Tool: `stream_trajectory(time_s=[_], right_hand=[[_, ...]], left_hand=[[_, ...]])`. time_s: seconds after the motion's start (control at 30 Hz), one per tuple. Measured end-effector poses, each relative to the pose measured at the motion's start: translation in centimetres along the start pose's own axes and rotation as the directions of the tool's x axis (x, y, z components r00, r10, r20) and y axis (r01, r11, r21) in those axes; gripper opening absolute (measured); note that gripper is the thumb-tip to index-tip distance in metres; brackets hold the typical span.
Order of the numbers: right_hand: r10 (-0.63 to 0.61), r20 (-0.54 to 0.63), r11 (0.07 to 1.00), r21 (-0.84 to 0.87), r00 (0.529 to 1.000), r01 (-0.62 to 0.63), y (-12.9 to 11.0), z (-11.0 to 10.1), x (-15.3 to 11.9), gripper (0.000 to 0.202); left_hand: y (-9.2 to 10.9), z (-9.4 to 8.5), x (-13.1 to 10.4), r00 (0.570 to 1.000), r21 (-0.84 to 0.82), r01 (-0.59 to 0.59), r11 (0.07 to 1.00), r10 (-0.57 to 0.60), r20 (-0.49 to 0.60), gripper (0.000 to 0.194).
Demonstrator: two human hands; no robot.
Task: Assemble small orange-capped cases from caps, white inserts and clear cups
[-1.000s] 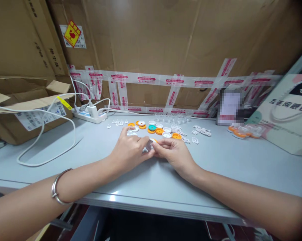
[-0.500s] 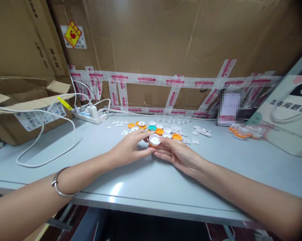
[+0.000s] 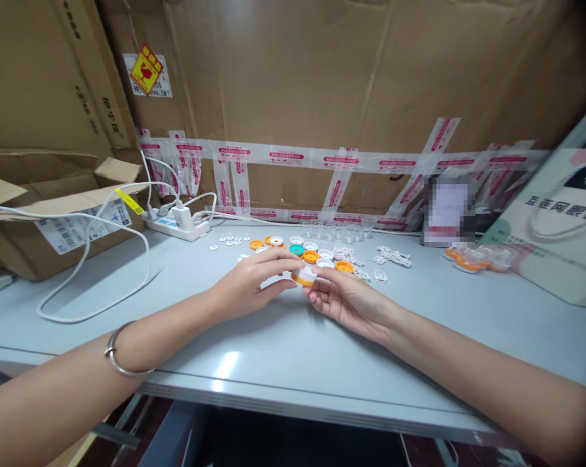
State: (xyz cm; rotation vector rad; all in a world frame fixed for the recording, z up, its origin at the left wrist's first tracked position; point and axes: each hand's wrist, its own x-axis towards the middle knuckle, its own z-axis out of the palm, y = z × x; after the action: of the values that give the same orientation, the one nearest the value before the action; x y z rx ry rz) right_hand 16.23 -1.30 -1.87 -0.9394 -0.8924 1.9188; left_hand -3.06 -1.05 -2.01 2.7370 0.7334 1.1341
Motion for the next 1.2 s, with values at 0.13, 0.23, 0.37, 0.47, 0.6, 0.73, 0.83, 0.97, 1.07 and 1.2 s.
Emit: stream_trajectory(time_s=[0.13, 0.23, 0.37, 0.47, 0.6, 0.73, 0.83, 0.97, 1.07, 1.2], right_hand=[[0.015, 0.072, 1.0, -0.027, 0.997, -0.013, 0.1, 0.1, -0.2, 0.012], [0.0, 0.112, 0.996, -0.091, 0.994, 0.01, 0.1, 0.2, -0.4, 0.013], [-0.109, 0.132, 0.954, -0.263, 0.985, 0.14, 0.3, -0.1, -0.3, 0.015], [-0.331, 0.162, 0.793, -0.486, 0.929, 0.367, 0.4, -0.5, -0.1, 0.014], [-0.54, 0.395, 0.38, -0.674, 0.744, 0.634, 0.5, -0.9, -0.3, 0.032], [-0.618, 0.47, 0.163, -0.708, 0.631, 0.687, 0.3, -0.9, -0.7, 0.023], [-0.633, 0.489, 0.082, -0.728, 0.599, 0.681, 0.2, -0.9, -1.1, 0.014], [-0.638, 0.535, -0.037, -0.739, 0.554, 0.672, 0.2, -1.1, -1.2, 0.014], [-0.645, 0.594, -0.146, -0.713, 0.48, 0.686, 0.3, -1.3, -1.2, 0.016], [-0.622, 0.65, -0.227, -0.683, 0.436, 0.694, 0.6, -1.4, -1.1, 0.017]], left_hand=[[0.0, 0.1, -0.1, 1.0, 0.04, -0.022, 0.999, 0.023, -0.019, 0.023], [0.0, 0.2, -0.2, 0.999, 0.074, -0.023, 0.997, 0.025, -0.03, 0.02], [0.1, 0.1, -0.2, 0.999, 0.088, -0.009, 0.996, 0.013, -0.046, 0.017], [0.1, 0.1, -0.1, 0.992, 0.045, 0.062, 0.997, -0.057, -0.115, 0.015], [0.2, 0.1, 0.0, 0.979, -0.115, 0.122, 0.986, -0.139, -0.152, 0.018], [0.7, 0.2, 0.0, 0.977, -0.24, 0.115, 0.964, -0.153, -0.148, 0.02], [1.0, 0.2, 0.0, 0.979, -0.277, 0.105, 0.955, -0.149, -0.139, 0.018], [0.9, 0.2, -0.2, 0.987, -0.256, 0.069, 0.964, -0.103, -0.122, 0.02], [0.9, 0.3, -0.4, 0.988, -0.179, 0.037, 0.983, -0.063, -0.144, 0.02], [1.1, 0.4, -0.6, 0.99, -0.063, 0.021, 0.998, -0.03, -0.136, 0.014]])
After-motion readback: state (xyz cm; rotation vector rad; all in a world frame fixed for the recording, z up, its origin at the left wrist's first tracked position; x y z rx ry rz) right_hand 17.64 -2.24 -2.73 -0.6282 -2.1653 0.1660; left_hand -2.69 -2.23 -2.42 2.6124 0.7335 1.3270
